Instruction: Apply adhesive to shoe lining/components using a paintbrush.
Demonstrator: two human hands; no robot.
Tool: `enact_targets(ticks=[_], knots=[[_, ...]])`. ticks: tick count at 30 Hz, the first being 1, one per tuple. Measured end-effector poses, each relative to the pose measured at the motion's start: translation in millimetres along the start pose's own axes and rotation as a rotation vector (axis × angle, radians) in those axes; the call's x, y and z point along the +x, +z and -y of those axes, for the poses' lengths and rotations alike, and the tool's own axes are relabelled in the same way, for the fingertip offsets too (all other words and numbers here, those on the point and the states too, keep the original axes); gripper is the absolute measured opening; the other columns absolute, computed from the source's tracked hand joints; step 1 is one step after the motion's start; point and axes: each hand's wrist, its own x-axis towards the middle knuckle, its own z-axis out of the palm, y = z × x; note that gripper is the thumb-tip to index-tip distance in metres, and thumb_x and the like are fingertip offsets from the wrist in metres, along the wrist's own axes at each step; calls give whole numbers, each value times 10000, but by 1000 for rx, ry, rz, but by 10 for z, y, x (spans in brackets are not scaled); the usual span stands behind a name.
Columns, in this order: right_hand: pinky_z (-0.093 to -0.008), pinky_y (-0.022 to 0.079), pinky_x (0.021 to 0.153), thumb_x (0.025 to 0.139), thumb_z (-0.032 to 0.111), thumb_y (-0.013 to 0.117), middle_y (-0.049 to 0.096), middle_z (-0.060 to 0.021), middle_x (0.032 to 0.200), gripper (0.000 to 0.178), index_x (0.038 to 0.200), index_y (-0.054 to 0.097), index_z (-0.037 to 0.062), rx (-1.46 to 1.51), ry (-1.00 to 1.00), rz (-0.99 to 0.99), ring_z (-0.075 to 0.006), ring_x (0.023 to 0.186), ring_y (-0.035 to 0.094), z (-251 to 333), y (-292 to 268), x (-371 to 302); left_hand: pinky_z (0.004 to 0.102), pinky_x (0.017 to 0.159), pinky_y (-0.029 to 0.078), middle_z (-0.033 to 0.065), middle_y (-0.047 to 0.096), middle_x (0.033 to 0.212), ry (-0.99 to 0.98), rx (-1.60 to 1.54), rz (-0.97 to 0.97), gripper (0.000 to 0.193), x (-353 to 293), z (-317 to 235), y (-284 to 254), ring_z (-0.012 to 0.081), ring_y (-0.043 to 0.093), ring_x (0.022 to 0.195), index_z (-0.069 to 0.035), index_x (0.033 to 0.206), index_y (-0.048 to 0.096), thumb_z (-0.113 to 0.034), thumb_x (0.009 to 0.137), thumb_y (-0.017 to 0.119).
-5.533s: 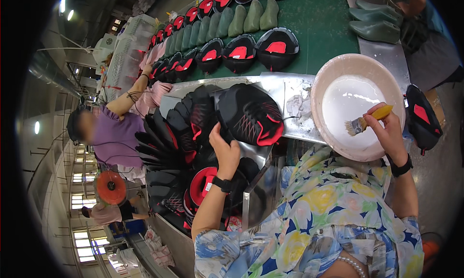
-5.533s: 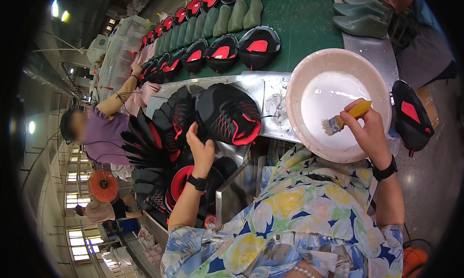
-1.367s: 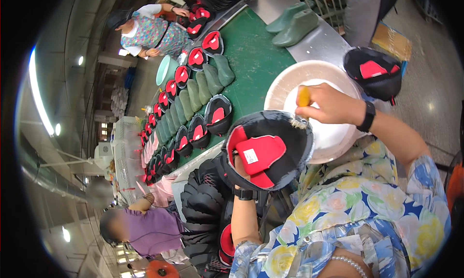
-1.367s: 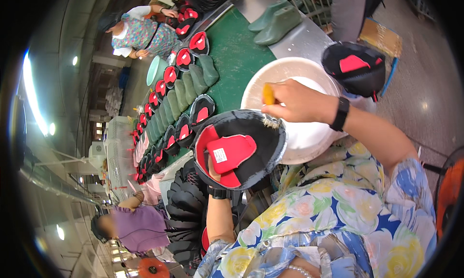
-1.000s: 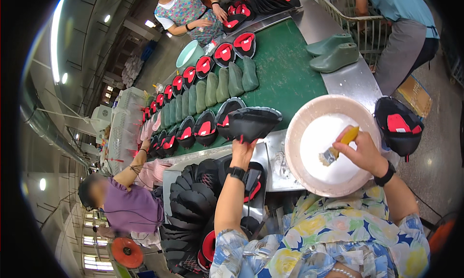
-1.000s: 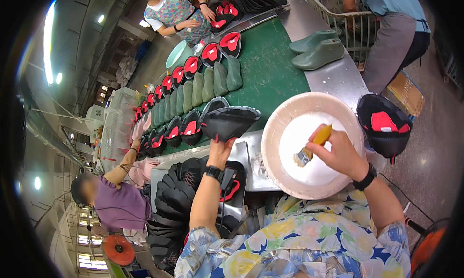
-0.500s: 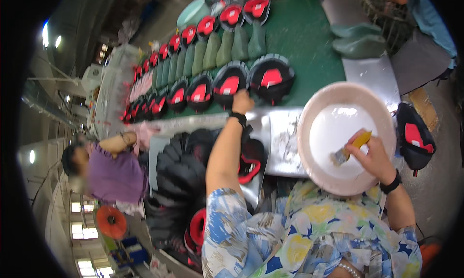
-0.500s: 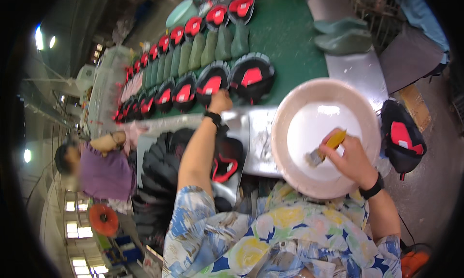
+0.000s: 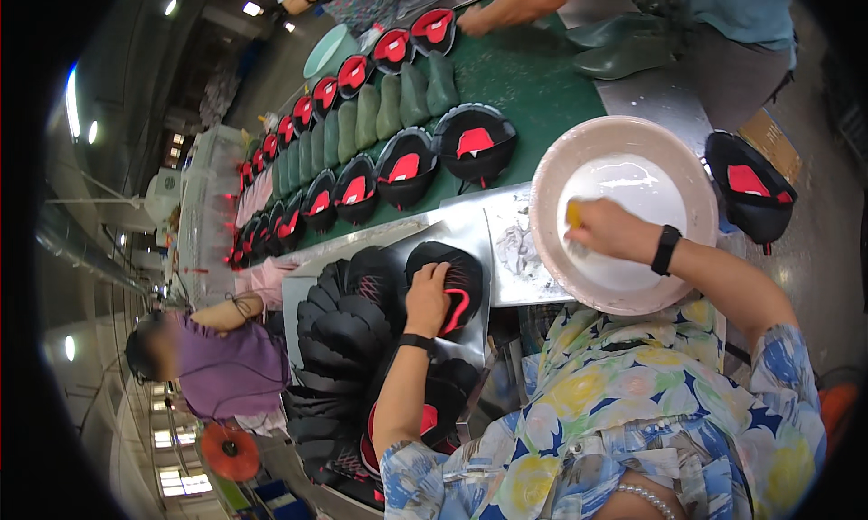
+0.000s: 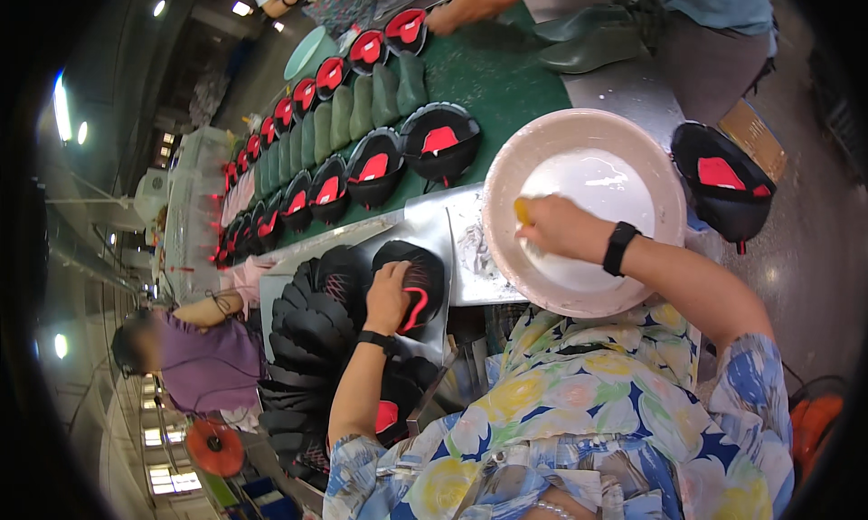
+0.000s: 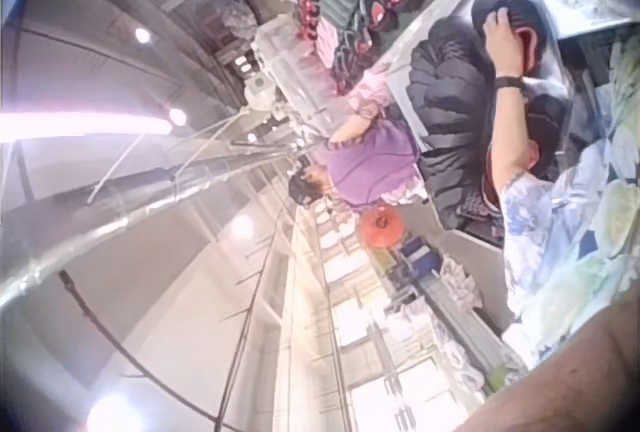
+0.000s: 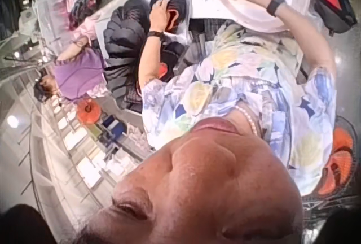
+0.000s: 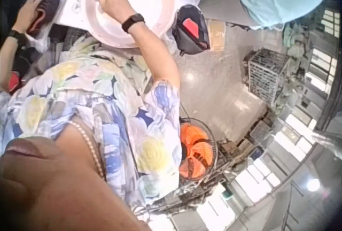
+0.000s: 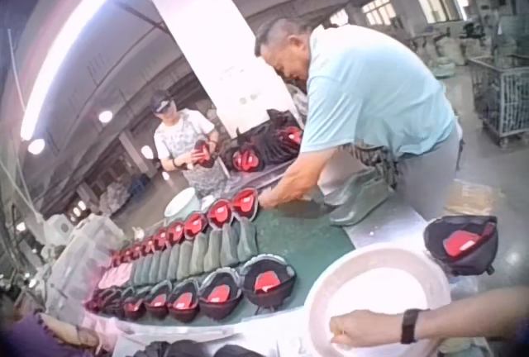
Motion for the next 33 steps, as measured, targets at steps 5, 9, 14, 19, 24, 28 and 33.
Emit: enact_targets(ticks=[5, 9, 14, 19, 24, 28, 33], knots=[[-489, 523, 792, 866, 200, 710, 688, -240, 888, 269, 1025, 631, -2, -278, -77, 305, -403, 864, 686, -216, -85, -310, 356, 914, 534, 108, 709, 1131, -474, -643, -22, 371, 130, 87, -911, 233, 665, 1112, -83, 1243, 675, -53, 890, 564], [-468, 522, 778, 862, 157, 699, 693, -214, 892, 224, 1016, 636, 6, -250, -54, 99, -393, 852, 678, -284, -465, -352, 344, 1021, 497, 164, 611, 1344, 223, -463, 5, 465, 112, 1190, -761, 213, 618, 1189, 23, 1406, 499, -175, 993, 574], [-381, 514, 726, 902, 212, 696, 684, -183, 843, 228, 939, 641, -5, 121, -185, -318, -327, 769, 662, -13, -949, -364, 350, 1029, 493, 166, 602, 1355, 279, -532, -88, 477, 559, 519, -748, 219, 614, 1196, 25, 1415, 486, -176, 991, 577], [-359, 497, 753, 933, 218, 677, 673, -120, 847, 203, 960, 601, 32, 266, -364, -354, -289, 782, 648, 364, -1224, -277, 356, 1037, 488, 169, 593, 1366, 414, -611, -159, 490, 957, -278, -846, 225, 611, 1203, 26, 1423, 473, -177, 990, 581], [-394, 479, 648, 898, 234, 706, 641, -160, 746, 266, 917, 577, 2, 56, -398, -484, -332, 680, 629, 213, -1252, -455, 363, 1045, 484, 171, 584, 1377, 506, -688, -259, 504, 838, -895, -835, 230, 607, 1210, 27, 1431, 460, -179, 989, 584], [-388, 484, 618, 880, 306, 726, 638, -175, 698, 366, 878, 585, -31, 129, -72, -603, -319, 640, 633, 233, -1139, -615, 368, 1051, 481, 173, 577, 1386, 515, -761, -361, 515, 876, -1287, -807, 235, 604, 1215, 28, 1438, 450, -180, 988, 587], [-343, 512, 607, 868, 322, 736, 683, -149, 727, 387, 861, 641, -54, 485, 116, -671, -229, 647, 667, 191, -847, -599, 374, 1059, 476, 175, 568, 1397, 505, -859, -491, 529, 836, -1684, -785, 241, 600, 1222, 29, 1447, 437, -181, 986, 590]])
